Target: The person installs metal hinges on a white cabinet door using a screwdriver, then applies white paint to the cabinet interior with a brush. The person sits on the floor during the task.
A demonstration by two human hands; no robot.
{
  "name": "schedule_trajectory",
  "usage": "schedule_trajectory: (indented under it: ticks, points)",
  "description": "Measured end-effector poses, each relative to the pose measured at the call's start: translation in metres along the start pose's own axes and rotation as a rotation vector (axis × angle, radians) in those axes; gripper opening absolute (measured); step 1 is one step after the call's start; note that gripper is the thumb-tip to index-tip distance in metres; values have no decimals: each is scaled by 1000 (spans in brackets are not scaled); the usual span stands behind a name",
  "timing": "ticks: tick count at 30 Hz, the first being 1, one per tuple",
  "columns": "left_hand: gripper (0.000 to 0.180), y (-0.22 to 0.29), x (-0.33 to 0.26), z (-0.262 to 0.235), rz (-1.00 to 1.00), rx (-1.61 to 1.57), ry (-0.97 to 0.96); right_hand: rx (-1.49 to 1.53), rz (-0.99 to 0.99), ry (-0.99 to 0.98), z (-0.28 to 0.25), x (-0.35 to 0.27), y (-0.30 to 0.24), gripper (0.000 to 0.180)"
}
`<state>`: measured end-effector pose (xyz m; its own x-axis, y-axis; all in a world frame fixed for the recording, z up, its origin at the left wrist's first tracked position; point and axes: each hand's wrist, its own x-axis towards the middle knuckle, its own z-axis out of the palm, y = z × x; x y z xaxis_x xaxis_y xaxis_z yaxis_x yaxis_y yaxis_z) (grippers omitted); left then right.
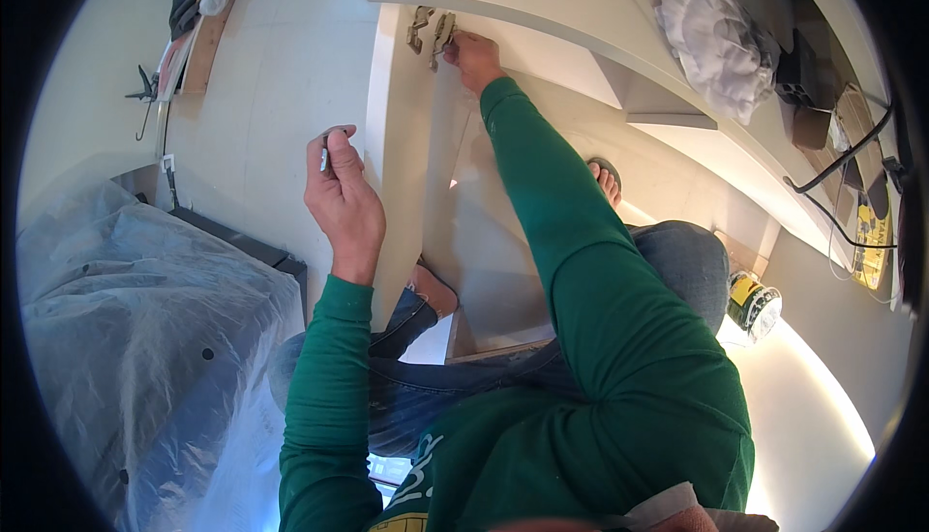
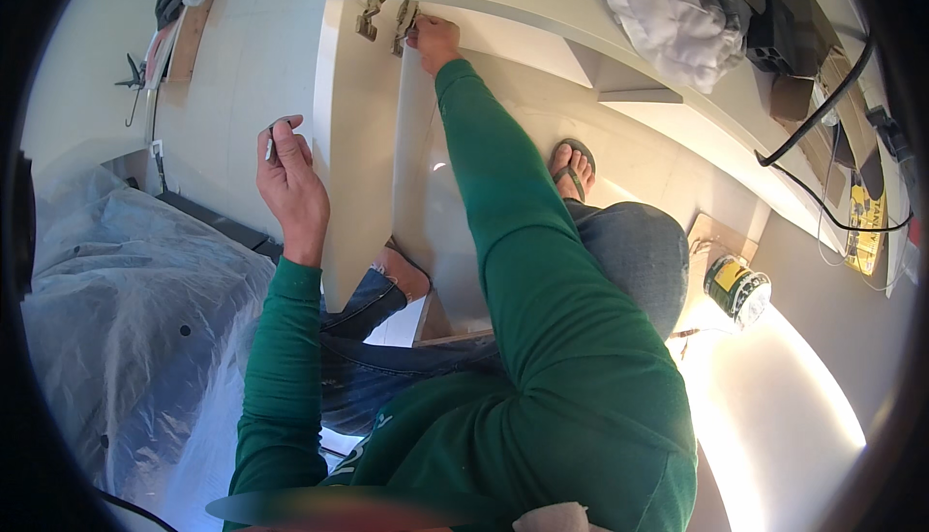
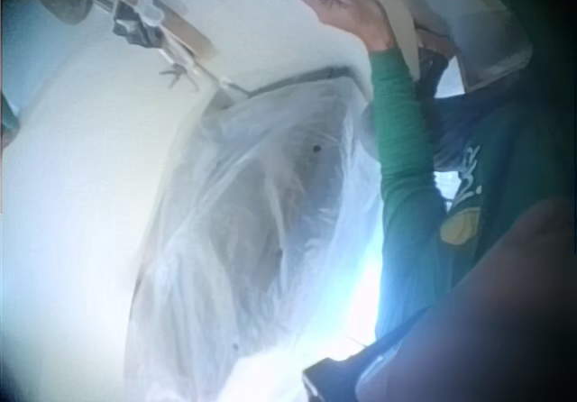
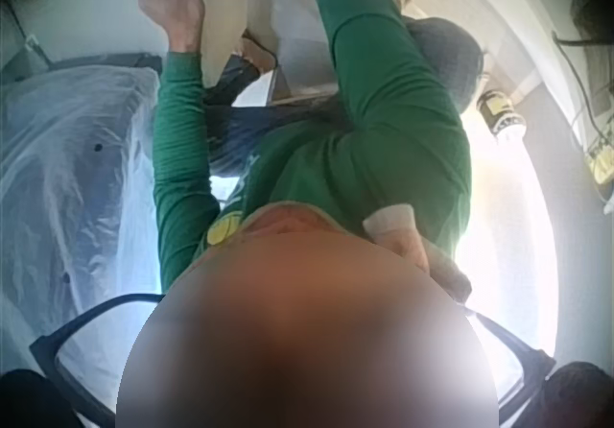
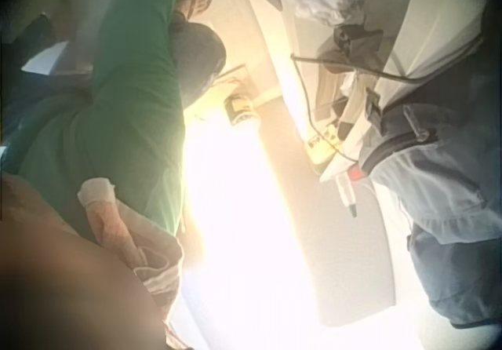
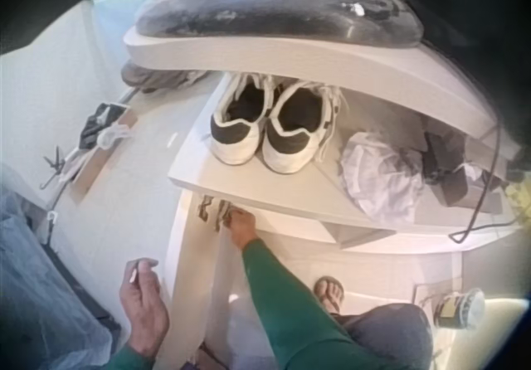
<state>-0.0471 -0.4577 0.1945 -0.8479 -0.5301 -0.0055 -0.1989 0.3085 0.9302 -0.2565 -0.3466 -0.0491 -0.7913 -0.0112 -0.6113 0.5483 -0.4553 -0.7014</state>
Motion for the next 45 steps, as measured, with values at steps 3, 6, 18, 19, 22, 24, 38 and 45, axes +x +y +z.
schedule_trajectory:
  ticks: [3, 6, 18, 19, 22, 24, 38, 45]
  points:
    - [35, -1, 0, 2, 20, 9, 10, 28, -15, 3, -3, 6, 1, 20]
    - [37, -3, 0, 3, 49, 26, 16, -69, -74, -3, -5, 13, 3, 22]
    - [34, 0, -1, 1, 16, 21, 8, 15, -86, -11, -5, 11, -1, 24]
    - [35, -1, -1, 2, 24, 27, 9, 15, -73, -46, -6, 12, -1, 24]
    - [36, -1, -1, 3, 26, 25, 7, 40, -56, -142, -12, 16, -1, 22]
    - [36, -2, -1, 3, 26, 25, 8, 81, -16, -151, -18, 17, -1, 21]
    - [36, -1, -3, 3, 26, 36, 11, -148, -18, -57, -13, 2, -5, 26]
    - [33, -2, -3, 2, 3, 3, 10, -265, -160, 4, -15, -2, -2, 27]
